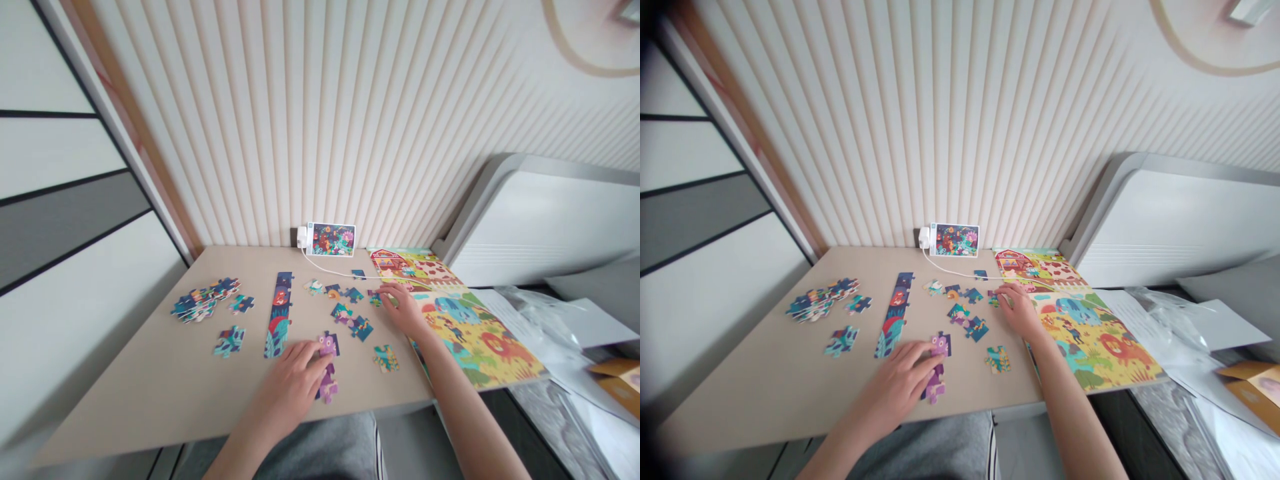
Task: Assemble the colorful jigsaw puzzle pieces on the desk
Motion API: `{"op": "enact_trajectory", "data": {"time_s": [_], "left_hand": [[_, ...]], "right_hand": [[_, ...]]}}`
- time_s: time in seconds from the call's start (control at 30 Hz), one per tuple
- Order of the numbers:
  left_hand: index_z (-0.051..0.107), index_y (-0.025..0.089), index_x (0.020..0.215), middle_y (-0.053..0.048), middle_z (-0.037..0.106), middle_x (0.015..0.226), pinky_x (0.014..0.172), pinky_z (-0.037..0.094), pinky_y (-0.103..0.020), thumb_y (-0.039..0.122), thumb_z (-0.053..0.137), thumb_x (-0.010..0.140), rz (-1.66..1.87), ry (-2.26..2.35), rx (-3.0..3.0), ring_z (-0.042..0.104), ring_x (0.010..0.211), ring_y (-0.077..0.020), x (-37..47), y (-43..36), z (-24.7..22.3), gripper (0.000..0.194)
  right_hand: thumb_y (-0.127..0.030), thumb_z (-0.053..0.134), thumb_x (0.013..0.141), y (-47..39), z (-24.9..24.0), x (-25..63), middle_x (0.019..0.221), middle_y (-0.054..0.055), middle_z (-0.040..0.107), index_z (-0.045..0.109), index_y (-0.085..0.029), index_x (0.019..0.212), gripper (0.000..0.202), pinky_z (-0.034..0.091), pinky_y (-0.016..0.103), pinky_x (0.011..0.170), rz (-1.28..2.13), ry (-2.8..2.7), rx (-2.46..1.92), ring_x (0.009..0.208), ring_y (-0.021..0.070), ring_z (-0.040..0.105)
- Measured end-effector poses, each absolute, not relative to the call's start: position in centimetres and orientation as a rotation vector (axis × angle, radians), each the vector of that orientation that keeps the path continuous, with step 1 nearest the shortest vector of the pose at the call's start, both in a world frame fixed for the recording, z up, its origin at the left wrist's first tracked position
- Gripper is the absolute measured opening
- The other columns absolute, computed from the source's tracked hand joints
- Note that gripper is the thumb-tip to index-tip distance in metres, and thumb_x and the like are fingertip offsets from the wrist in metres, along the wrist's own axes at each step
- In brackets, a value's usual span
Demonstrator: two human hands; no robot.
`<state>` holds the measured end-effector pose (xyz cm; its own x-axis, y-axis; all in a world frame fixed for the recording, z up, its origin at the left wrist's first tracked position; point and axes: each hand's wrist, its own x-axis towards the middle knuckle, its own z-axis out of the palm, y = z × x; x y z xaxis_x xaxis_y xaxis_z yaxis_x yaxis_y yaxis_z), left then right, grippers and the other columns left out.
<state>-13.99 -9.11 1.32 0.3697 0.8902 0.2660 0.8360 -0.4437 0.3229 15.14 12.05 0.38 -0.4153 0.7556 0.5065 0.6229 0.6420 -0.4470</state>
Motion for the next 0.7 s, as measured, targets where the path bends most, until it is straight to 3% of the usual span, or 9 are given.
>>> {"op": "enact_trajectory", "data": {"time_s": [0.3,0.7], "left_hand": [[0.057,0.03,0.137,-0.007,0.058,0.129,0.106,0.047,-0.046,0.014,0.051,0.098,0.594,1.586,2.478,0.054,0.122,-0.0252,-14.0,-9.2,1.5,0.043],[0.059,0.03,0.135,-0.006,0.059,0.127,0.105,0.048,-0.045,0.015,0.053,0.097,0.652,1.589,2.484,0.055,0.121,-0.0247,-13.9,-9.2,1.4,0.042]], "right_hand": [[-0.037,0.054,0.098,10.1,0.3,12.7,0.135,0.009,0.06,0.061,-0.032,0.136,0.038,0.044,0.048,0.109,0.189,-2.525,-0.952,0.124,0.0274,0.056],[-0.037,0.052,0.1,10.0,-0.1,12.4,0.133,0.009,0.061,0.068,-0.032,0.127,0.032,0.044,0.049,0.108,0.159,-2.548,-0.991,0.123,0.0272,0.056]]}}
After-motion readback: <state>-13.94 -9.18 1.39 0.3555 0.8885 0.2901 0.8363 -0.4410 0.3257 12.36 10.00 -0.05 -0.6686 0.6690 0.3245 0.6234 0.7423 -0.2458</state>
